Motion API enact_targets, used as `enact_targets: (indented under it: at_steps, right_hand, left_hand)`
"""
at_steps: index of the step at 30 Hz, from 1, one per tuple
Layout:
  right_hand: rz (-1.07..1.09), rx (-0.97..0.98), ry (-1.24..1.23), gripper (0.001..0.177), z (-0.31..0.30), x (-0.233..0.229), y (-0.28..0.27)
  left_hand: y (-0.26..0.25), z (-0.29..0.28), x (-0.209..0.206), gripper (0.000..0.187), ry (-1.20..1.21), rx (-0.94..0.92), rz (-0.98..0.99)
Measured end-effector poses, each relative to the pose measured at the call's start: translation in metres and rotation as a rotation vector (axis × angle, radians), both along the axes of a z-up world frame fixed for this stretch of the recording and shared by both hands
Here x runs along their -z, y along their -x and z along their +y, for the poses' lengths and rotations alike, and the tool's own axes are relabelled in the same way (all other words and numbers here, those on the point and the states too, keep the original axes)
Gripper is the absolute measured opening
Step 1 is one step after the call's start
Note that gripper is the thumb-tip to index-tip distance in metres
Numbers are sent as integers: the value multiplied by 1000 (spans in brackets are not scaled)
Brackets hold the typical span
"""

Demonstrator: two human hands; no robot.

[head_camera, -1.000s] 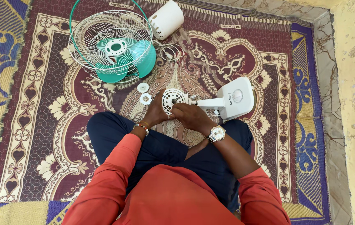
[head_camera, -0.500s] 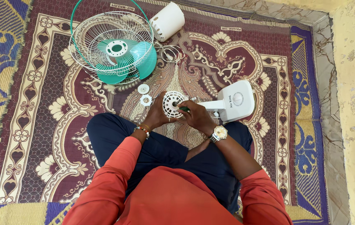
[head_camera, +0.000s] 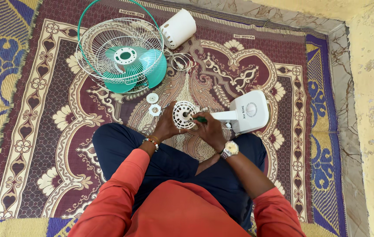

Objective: The person reassembles a disassembled electric fan on a patterned rug. They attach the motor housing to the fan base, insert the motor shaft into the rear housing, and then use a screwdriver to tighten the central nut on the fan hub.

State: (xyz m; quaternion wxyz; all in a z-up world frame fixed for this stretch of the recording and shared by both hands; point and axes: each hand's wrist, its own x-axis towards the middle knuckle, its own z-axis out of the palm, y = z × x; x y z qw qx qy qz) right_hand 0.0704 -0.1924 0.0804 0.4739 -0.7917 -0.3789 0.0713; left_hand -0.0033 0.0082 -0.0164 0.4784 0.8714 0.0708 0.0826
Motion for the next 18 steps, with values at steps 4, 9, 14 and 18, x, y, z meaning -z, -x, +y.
enact_targets:
  at_steps: [4,9,14,18]
  right_hand:
    - [-153,95,-66,19,9,3,23]
    - [-106,210,-103,22,18,0,35]
    - [-169,322,-221,36,25,3,42]
    - [-109,415,-230,35,27,5,44]
  left_hand:
    - [1,-2,-1,136,10,-2,42]
    - [2,-2,-5,138,-10,3,6]
    - [3,-3,-6,136,-18,-9,-12]
    - [3,-4,-8,135,-23,-13,21]
